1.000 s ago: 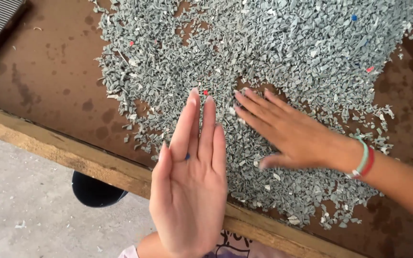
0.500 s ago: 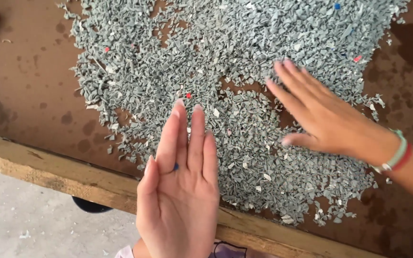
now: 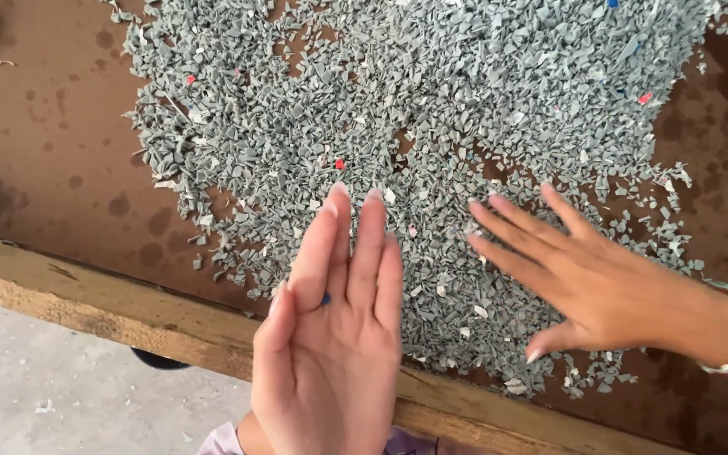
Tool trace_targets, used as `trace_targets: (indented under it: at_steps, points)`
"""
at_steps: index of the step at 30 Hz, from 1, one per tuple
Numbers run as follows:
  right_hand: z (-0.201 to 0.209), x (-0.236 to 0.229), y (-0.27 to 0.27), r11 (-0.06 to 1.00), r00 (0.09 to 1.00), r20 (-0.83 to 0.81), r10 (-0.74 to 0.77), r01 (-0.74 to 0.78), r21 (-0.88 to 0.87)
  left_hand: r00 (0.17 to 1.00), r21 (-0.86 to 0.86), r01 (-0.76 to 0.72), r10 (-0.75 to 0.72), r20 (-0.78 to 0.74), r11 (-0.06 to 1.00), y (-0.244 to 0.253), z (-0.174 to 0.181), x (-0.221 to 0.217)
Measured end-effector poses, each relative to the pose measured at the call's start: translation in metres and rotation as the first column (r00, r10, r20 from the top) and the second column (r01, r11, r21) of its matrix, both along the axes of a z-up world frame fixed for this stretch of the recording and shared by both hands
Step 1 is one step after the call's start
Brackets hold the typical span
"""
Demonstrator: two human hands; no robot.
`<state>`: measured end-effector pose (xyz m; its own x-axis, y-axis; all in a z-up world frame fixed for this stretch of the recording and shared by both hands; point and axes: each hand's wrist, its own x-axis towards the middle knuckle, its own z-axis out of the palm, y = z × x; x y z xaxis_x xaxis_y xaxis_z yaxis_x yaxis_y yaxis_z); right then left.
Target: The person sits on the floor and uses their hands to sift through a large pile of shredded paper on a wooden table. They pick out small blue and red pieces from the grey shredded material and place them into their left hand.
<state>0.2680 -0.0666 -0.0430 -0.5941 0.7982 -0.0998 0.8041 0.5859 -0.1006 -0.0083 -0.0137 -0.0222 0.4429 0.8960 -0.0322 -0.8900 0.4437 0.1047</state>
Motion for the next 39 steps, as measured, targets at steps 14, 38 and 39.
trace_targets:
  at_steps: [14,38,39]
  points:
    - [-0.002,-0.025,0.052,0.996,0.995,0.083,0.058,-0.063,0.058,0.999,0.029,-0.029,0.03,-0.019,0.999,-0.004,-0.007,-0.006]
    - [0.026,-0.024,0.099,0.932,0.971,-0.134,-0.199,0.23,0.281,0.999,0.03,-0.012,0.011,0.041,0.999,-0.004,-0.007,-0.002]
    - [0.027,-0.024,0.098,0.934,0.971,-0.139,-0.194,0.226,0.275,0.999,0.036,-0.006,0.005,0.049,0.999,-0.005,-0.007,-0.002]
